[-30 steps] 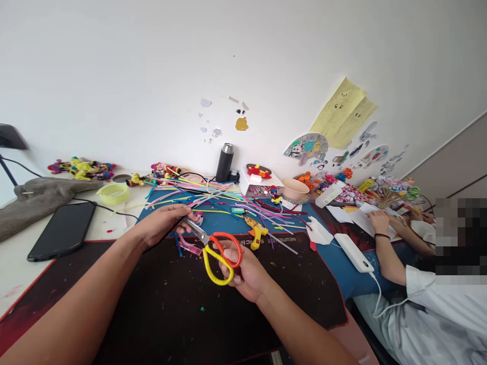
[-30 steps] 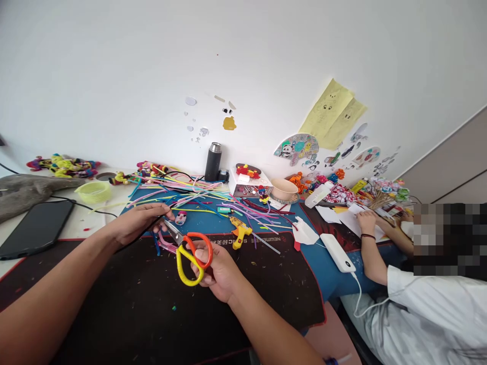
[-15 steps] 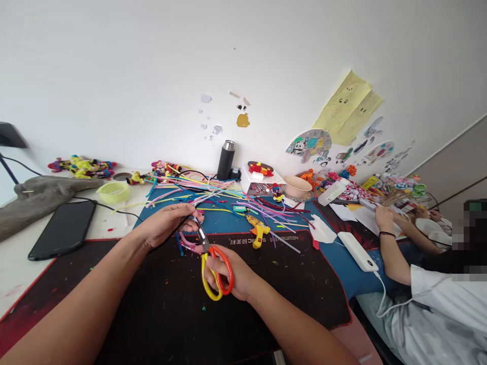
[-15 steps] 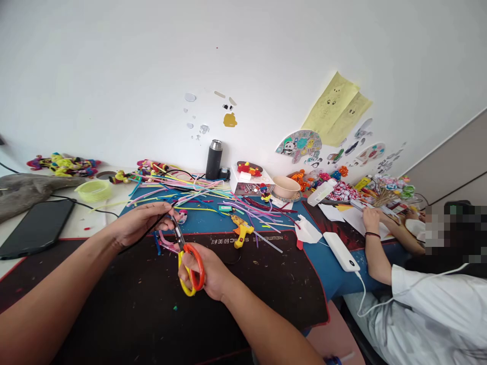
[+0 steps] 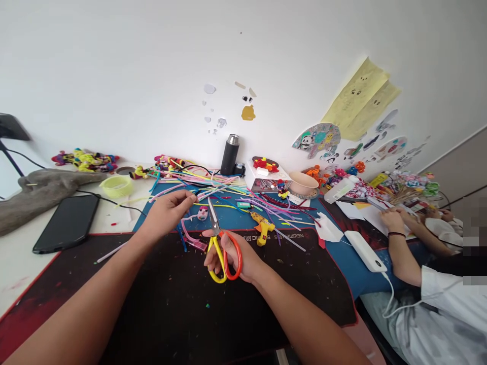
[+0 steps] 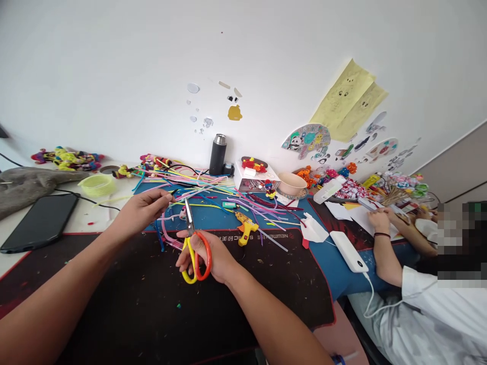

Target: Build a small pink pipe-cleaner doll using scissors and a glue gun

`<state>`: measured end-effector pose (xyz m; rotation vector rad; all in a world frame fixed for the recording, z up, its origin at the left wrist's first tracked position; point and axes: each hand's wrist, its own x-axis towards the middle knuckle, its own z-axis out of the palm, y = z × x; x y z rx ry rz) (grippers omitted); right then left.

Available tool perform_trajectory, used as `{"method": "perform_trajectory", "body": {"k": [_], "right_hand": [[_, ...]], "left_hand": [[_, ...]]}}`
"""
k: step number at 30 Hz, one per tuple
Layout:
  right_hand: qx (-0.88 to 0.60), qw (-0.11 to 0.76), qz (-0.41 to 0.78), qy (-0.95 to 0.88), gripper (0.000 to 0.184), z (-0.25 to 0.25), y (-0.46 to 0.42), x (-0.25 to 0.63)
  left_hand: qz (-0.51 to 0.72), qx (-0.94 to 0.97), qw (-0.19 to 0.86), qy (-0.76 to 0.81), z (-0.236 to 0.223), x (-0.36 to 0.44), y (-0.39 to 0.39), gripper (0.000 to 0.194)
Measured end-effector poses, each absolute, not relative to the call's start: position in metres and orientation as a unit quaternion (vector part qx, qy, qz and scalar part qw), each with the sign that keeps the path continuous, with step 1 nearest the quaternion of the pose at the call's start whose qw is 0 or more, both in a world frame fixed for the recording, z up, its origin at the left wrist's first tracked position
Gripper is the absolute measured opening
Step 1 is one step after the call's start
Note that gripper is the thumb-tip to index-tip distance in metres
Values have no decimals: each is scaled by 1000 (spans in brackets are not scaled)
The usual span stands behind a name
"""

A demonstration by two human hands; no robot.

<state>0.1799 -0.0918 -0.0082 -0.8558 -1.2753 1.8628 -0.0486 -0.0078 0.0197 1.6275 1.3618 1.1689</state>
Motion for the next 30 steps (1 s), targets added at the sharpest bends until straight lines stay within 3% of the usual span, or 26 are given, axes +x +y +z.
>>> {"method": "perform_trajectory", "body": {"k": [4,10,17,30], "right_hand": [[-305,355,736,-489,95,-7,-90,182],[-382,348,707,-483,80,-4,-92,181],[-442,324,678,-489,83,3,-93,173],[-488,292,650,-505,72,10,-92,168]], "left_hand": [[426,689,279,516,29,-46,-15,44],[400,723,234,512,36,-43,-20,43],[356,791,129,481,30,-42,-21,40],[165,868,-73,463,19,-40,-22,42]]}}
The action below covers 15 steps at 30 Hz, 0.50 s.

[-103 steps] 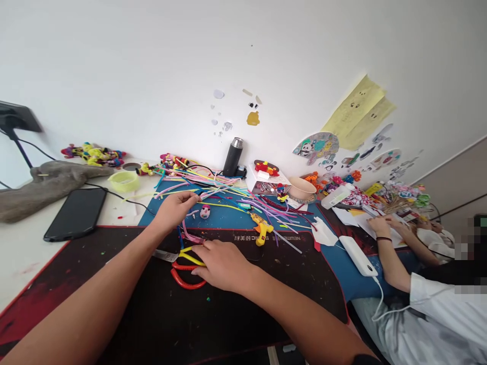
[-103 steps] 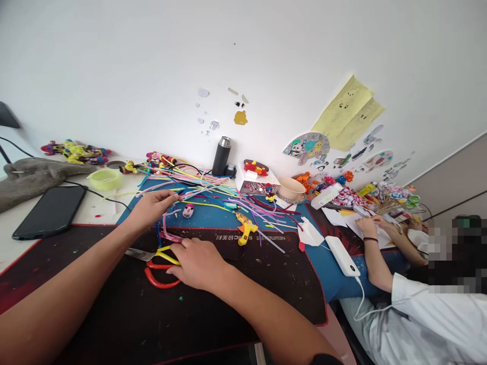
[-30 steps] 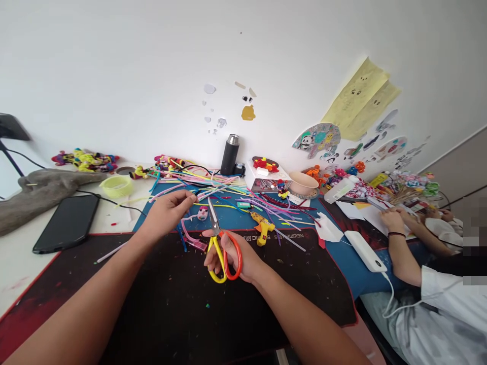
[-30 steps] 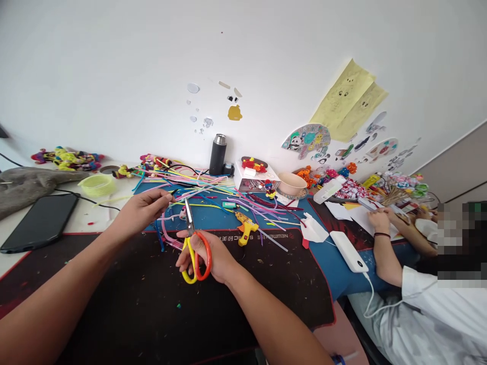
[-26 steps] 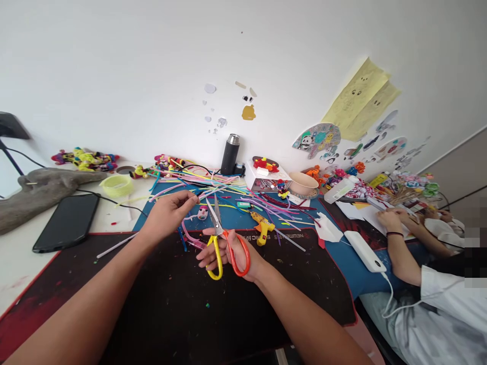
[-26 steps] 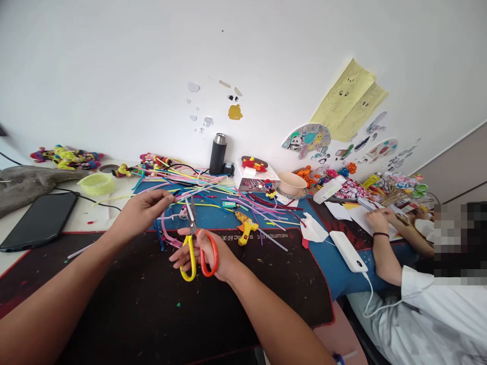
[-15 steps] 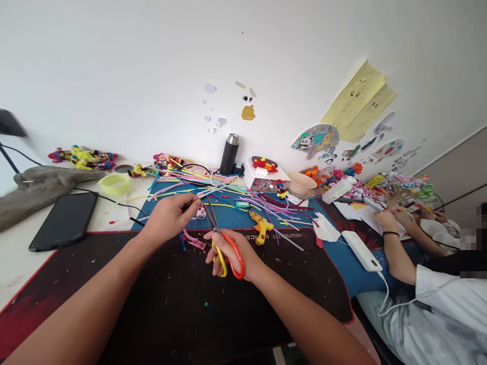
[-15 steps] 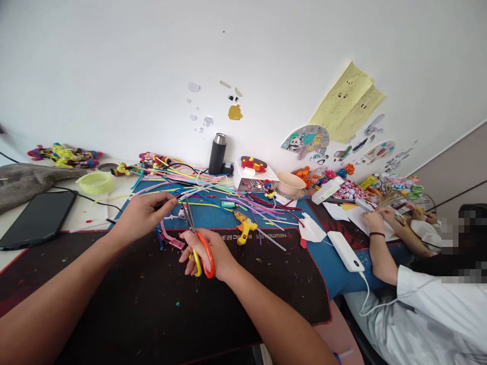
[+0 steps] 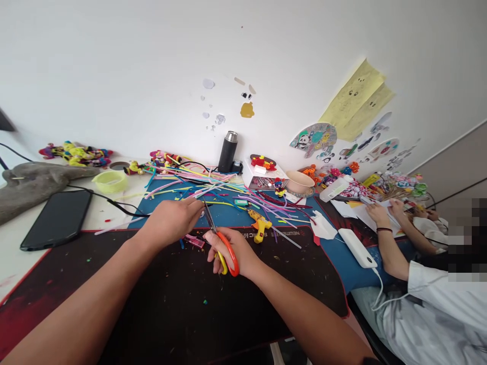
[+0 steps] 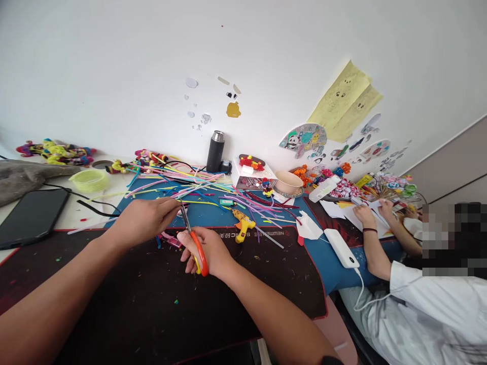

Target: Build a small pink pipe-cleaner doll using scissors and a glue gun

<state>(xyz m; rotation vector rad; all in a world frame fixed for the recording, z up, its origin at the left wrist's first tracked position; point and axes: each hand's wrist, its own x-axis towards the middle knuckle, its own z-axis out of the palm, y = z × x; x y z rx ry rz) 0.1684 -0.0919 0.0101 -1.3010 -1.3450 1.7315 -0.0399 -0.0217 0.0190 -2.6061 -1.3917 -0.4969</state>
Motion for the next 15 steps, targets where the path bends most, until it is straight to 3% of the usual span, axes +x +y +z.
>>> {"method": "perform_trajectory", "body": {"k": [5,15], "right_hand": [[-489,291,641,-515,68,4,-92,168],[-499,297,633,-513,62,-1,-94,166]], "left_hand": [[-91,-867,69,-486,21,-39,-22,40],[-89,-856,21,-508,19,-36,-20,46]]}}
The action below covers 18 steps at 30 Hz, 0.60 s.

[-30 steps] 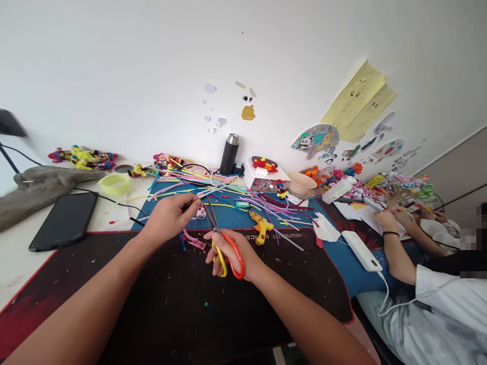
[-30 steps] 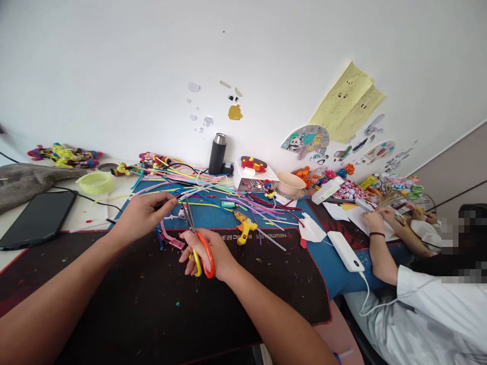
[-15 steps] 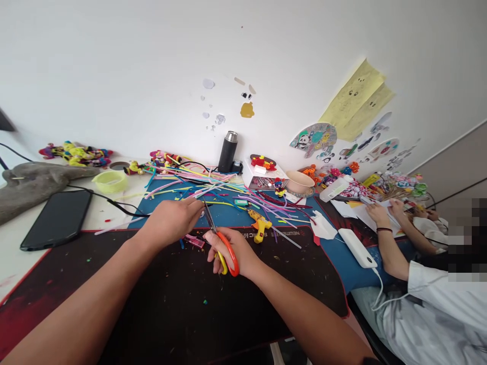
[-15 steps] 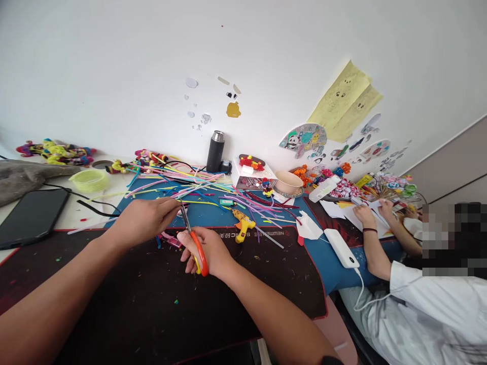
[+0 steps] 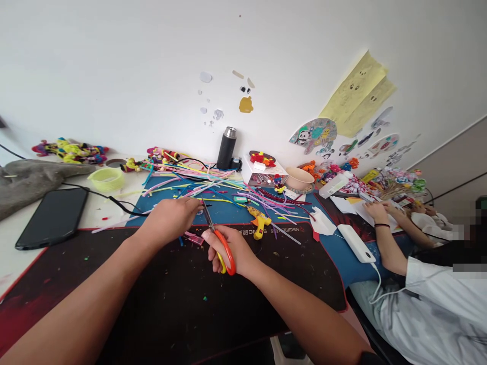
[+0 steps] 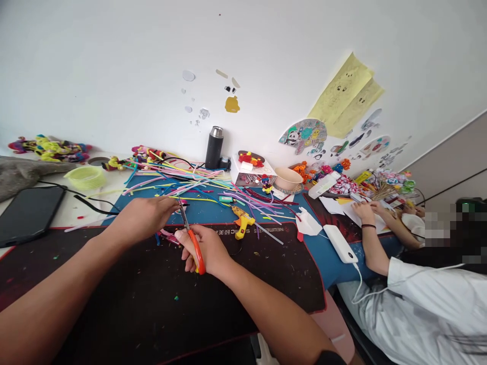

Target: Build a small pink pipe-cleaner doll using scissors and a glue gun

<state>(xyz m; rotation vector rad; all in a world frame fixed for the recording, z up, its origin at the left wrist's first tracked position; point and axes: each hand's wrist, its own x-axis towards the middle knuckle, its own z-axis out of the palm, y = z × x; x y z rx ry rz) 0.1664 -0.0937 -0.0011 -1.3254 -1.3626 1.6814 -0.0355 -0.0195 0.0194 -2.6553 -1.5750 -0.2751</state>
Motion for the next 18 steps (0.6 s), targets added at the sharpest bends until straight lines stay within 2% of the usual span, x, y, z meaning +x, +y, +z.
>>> {"method": "perform_trajectory", "body": {"k": [9,18], "right_hand": [[-506,300,624,-514,60,0,-95,168],[-505,304,618,-521,55,-4,-97,169]], "left_hand": [[-194,-843,-55,-499,8,-38,-14,48],[-271,-802,-190,-497,12,-39,-13,45]]}}
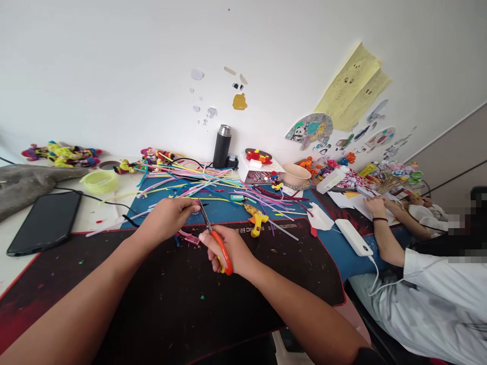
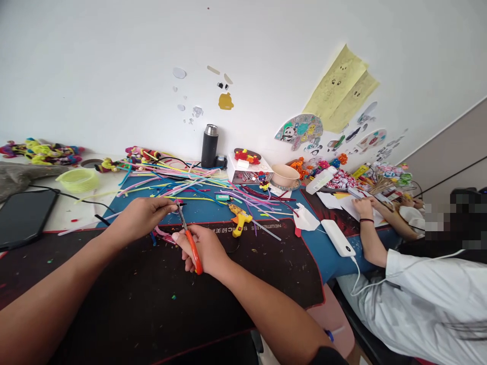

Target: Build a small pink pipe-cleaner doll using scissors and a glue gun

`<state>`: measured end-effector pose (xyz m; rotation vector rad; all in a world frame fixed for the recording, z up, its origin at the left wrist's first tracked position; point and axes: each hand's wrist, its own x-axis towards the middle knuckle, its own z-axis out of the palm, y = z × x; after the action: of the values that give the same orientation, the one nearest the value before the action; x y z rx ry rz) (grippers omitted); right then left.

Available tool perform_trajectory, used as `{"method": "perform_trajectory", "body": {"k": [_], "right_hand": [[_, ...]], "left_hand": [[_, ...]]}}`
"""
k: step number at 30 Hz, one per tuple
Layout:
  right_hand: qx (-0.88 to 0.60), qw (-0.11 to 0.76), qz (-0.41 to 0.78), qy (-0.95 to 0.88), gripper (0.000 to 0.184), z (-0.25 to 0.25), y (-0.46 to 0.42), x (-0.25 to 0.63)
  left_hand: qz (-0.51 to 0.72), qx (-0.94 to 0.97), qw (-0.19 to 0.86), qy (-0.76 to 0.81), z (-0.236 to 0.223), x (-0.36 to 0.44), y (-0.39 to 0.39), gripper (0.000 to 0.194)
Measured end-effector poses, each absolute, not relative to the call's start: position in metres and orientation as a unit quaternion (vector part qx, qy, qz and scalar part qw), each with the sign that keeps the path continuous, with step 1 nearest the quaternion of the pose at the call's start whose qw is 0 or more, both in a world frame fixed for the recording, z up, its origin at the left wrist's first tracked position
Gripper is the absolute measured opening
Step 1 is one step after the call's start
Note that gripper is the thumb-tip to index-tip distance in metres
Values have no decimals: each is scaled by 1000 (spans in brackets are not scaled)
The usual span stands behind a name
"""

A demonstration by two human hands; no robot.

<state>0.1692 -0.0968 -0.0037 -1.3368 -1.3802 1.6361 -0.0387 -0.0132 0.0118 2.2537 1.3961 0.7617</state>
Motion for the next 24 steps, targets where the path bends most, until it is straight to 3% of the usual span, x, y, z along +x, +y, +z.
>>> {"method": "perform_trajectory", "body": {"k": [24], "right_hand": [[-509,329,569,-556,46,-6,-96,168]], "left_hand": [[250,777,270,511,26,-51,-12,53]]}}
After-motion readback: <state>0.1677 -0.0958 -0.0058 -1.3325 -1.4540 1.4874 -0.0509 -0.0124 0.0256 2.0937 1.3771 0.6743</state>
